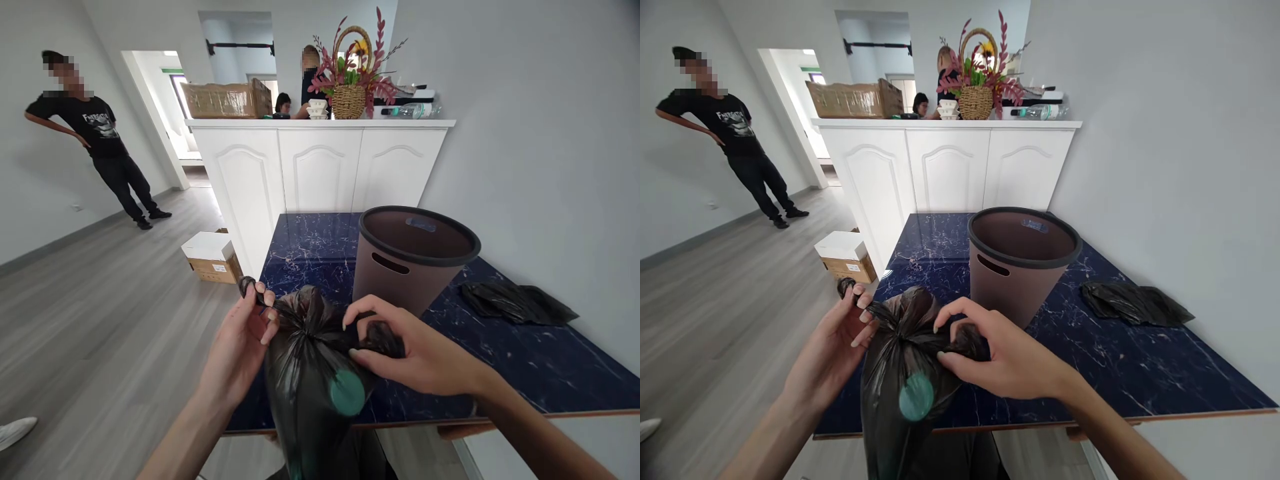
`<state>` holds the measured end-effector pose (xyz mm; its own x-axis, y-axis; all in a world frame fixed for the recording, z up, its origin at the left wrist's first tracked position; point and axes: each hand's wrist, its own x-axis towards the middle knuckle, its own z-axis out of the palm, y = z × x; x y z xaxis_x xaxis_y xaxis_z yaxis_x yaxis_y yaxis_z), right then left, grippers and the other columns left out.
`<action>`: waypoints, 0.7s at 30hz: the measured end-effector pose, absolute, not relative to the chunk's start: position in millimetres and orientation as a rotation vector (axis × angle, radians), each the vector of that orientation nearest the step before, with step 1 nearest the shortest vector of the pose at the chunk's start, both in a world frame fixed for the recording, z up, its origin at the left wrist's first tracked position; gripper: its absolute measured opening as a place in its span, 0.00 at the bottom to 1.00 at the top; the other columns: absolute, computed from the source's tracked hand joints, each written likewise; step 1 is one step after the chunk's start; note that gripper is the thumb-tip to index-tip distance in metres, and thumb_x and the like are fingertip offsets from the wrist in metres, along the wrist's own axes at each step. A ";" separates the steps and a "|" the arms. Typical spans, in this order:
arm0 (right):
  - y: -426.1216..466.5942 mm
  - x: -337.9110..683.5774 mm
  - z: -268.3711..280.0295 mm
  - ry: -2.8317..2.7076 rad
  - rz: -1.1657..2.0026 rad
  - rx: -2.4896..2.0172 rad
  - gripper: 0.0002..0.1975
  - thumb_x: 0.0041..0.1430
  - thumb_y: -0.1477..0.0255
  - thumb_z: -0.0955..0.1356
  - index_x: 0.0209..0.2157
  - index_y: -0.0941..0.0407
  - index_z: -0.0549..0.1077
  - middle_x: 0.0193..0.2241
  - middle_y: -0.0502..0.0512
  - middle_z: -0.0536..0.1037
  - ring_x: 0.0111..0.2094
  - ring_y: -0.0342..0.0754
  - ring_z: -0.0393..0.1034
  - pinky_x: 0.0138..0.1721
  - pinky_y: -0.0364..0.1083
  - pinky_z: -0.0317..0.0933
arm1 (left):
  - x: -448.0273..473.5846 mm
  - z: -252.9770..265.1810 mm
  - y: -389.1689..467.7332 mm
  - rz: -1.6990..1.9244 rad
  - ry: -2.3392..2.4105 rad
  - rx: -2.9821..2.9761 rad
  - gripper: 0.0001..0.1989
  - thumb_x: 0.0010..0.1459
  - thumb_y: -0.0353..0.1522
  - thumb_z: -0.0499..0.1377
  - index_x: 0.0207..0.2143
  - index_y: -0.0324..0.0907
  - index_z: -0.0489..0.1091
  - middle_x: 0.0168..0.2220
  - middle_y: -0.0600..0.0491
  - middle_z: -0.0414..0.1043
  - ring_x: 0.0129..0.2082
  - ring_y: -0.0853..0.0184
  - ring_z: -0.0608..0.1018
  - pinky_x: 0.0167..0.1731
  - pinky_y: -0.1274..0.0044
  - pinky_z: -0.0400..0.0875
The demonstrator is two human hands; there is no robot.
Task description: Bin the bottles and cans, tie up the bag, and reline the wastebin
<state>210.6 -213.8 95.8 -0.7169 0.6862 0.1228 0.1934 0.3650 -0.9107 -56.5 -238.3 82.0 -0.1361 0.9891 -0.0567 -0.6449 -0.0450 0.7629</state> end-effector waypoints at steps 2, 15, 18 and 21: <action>-203.4 202.1 106.9 -2.179 1.336 -0.727 0.16 0.73 0.62 0.69 0.58 0.50 0.70 0.34 0.46 0.72 0.34 0.43 0.69 0.38 0.44 0.66 | -53.5 87.7 -235.9 1.561 0.731 0.604 0.11 0.64 0.34 0.71 0.40 0.41 0.73 0.32 0.58 0.71 0.25 0.75 0.74 0.23 0.85 0.74; -200.4 144.5 112.4 -2.349 1.027 -0.863 0.11 0.72 0.68 0.70 0.33 0.54 0.70 0.25 0.45 0.72 0.27 0.42 0.64 0.30 0.44 0.54 | -61.6 95.9 -233.8 1.478 0.804 0.977 0.14 0.64 0.43 0.71 0.38 0.42 0.80 0.37 0.51 0.81 0.36 0.66 0.82 0.41 0.78 0.80; -213.0 161.1 111.2 -2.237 1.120 -0.857 0.14 0.73 0.64 0.68 0.31 0.53 0.68 0.26 0.46 0.71 0.27 0.43 0.63 0.30 0.43 0.55 | -72.2 91.6 -235.1 1.481 0.811 1.131 0.24 0.63 0.53 0.67 0.49 0.44 0.83 0.48 0.46 0.83 0.50 0.57 0.82 0.50 0.72 0.79; -236.9 195.0 106.8 -2.057 1.184 -0.930 0.16 0.72 0.57 0.68 0.34 0.52 0.71 0.30 0.50 0.74 0.32 0.46 0.68 0.34 0.44 0.63 | -83.4 81.5 -230.6 1.586 0.845 1.136 0.32 0.65 0.58 0.60 0.57 0.47 0.81 0.61 0.47 0.78 0.62 0.52 0.75 0.57 0.68 0.74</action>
<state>195.0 -236.9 106.8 -0.5860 0.7980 0.1406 0.2796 0.3619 -0.8893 -83.4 -230.6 81.5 -0.0911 0.9582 0.2711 -0.3097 -0.2860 0.9068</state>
